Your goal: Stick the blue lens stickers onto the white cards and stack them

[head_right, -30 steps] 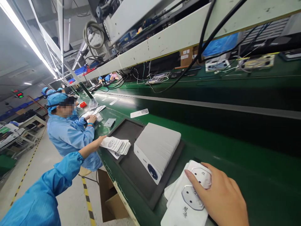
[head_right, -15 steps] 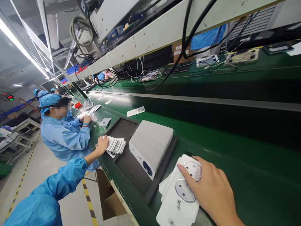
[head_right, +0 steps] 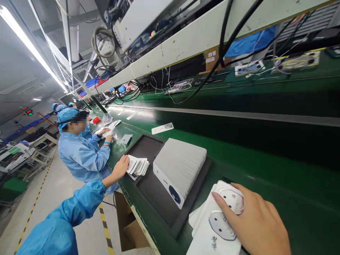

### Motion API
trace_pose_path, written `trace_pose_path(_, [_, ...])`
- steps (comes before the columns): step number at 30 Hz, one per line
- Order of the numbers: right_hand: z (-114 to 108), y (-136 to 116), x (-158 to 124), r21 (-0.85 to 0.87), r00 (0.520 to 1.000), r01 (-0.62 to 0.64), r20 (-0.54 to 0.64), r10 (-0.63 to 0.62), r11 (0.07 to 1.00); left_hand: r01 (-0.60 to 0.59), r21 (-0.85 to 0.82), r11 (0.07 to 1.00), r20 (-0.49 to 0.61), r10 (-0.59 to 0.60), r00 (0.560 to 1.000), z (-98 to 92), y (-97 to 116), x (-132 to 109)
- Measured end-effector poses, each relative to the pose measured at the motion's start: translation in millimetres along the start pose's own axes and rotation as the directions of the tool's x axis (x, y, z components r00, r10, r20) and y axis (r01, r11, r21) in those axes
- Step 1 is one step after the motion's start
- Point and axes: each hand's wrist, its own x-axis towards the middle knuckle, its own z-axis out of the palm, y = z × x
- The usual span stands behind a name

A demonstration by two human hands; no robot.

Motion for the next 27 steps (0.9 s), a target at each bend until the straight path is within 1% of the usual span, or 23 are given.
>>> trace_pose_path(3, [-7.4,-8.3,1.2,0.054,0.988,-0.101,0.118,0.094,0.993,-0.012,-0.029,1.000,-0.030,0.011,0.999,1.0,3.6,0.8])
trace_pose_path(6, [-15.6,-17.1,2.2,0.041,0.974,-0.143,0.184,0.133,0.989,-0.011,-0.043,0.999,-0.052,0.009,0.999,2.0,8.4,2.9])
trace_pose_path(8, [-18.7,-20.3,2.3,0.038,0.969,-0.152,0.204,0.142,0.988,-0.008,-0.046,0.999,-0.060,0.005,0.998,-1.6,9.7,5.9])
trace_pose_path(11, [-19.5,-20.7,2.1,0.038,0.966,-0.156,0.215,0.144,0.987,-0.031,-0.045,0.998,-0.039,0.029,0.999,-18.3,10.0,13.3])
trace_pose_path(14, [-17.8,-18.8,2.5,0.045,0.967,-0.155,0.213,0.142,0.987,-0.120,-0.050,0.991,0.000,0.121,0.993,-43.2,18.0,19.5])
trace_pose_path(16, [-16.4,-17.8,3.0,0.052,0.969,-0.154,0.203,0.140,0.987,-0.237,-0.071,0.969,0.037,0.240,0.970,-56.4,31.5,18.7])
trace_pose_path(17, [-16.0,-17.6,3.2,0.056,0.970,-0.152,0.199,0.138,0.987,-0.306,-0.087,0.948,0.066,0.312,0.948,-60.6,40.2,16.5])
trace_pose_path(19, [-15.5,-17.3,3.4,0.064,0.971,-0.154,0.196,0.139,0.986,-0.438,-0.121,0.891,0.143,0.452,0.881,-63.2,59.1,10.2])
trace_pose_path(20, [-15.6,-17.3,3.5,0.067,0.971,-0.156,0.194,0.141,0.985,-0.486,-0.131,0.864,0.182,0.503,0.845,-62.2,68.0,7.0])
trace_pose_path(21, [-15.8,-17.2,3.6,0.070,0.971,-0.158,0.191,0.142,0.985,-0.518,-0.132,0.845,0.213,0.534,0.818,-60.3,75.7,4.6])
trace_pose_path(22, [-16.0,-17.1,3.6,0.072,0.972,-0.158,0.186,0.142,0.985,-0.536,-0.124,0.835,0.236,0.549,0.802,-57.9,81.9,3.1])
trace_pose_path(24, [-16.0,-16.4,3.3,0.077,0.975,-0.150,0.179,0.135,0.986,-0.542,-0.097,0.835,0.265,0.547,0.794,-53.6,89.2,3.7])
trace_pose_path(27, [-14.4,-13.8,2.4,0.094,0.981,-0.123,0.161,0.107,0.988,-0.541,-0.075,0.838,0.303,0.536,0.788,-51.3,89.3,9.0])
